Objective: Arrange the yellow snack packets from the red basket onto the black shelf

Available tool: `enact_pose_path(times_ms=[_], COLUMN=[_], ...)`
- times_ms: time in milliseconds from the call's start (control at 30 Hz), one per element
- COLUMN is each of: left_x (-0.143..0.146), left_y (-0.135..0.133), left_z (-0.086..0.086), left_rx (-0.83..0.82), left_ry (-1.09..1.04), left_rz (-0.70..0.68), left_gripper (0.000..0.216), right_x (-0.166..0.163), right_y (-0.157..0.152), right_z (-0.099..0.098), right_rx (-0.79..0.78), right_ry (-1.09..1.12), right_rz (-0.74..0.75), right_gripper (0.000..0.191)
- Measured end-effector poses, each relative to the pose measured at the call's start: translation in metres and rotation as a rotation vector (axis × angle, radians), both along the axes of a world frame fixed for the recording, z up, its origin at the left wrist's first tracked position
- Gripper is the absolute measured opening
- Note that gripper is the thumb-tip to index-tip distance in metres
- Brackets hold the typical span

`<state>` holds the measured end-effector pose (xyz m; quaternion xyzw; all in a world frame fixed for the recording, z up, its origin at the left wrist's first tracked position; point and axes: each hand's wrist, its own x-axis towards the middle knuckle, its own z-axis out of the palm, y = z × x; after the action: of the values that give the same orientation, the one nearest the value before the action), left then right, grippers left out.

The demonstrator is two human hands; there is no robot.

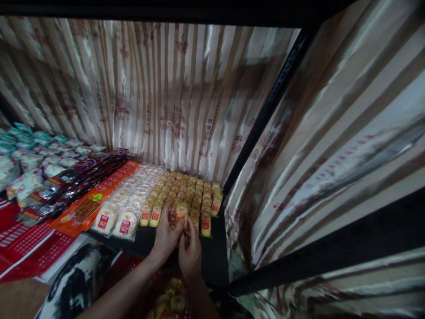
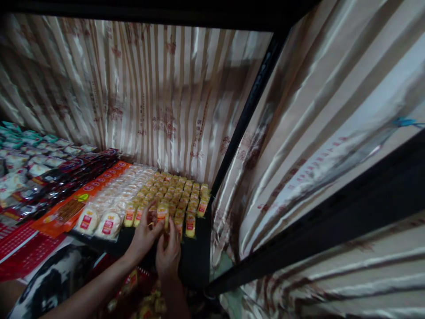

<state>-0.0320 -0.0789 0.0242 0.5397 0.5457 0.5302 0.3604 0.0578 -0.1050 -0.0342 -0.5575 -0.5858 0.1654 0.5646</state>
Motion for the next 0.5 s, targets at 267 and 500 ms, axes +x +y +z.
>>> enact_pose_path(times_ms=[267, 500], left_x=[0.052, 0.092], left_y=[0.044, 0.076], left_z=[0.021, 0.044], left_rx=[0.030, 0.024], left_ry=[0.223, 0.456], left_rz=[-0.309, -0.471], left_gripper=[0.027, 0.037], right_x=[0.042, 0.069], right_y=[0.018, 0.027], right_z=[0.005, -0.005], right_rx=[-0.069, -0.063], right_ry=[0.372, 0.337], right_rz=[-0.190, -0.323], right_gripper=[0.051, 0.056])
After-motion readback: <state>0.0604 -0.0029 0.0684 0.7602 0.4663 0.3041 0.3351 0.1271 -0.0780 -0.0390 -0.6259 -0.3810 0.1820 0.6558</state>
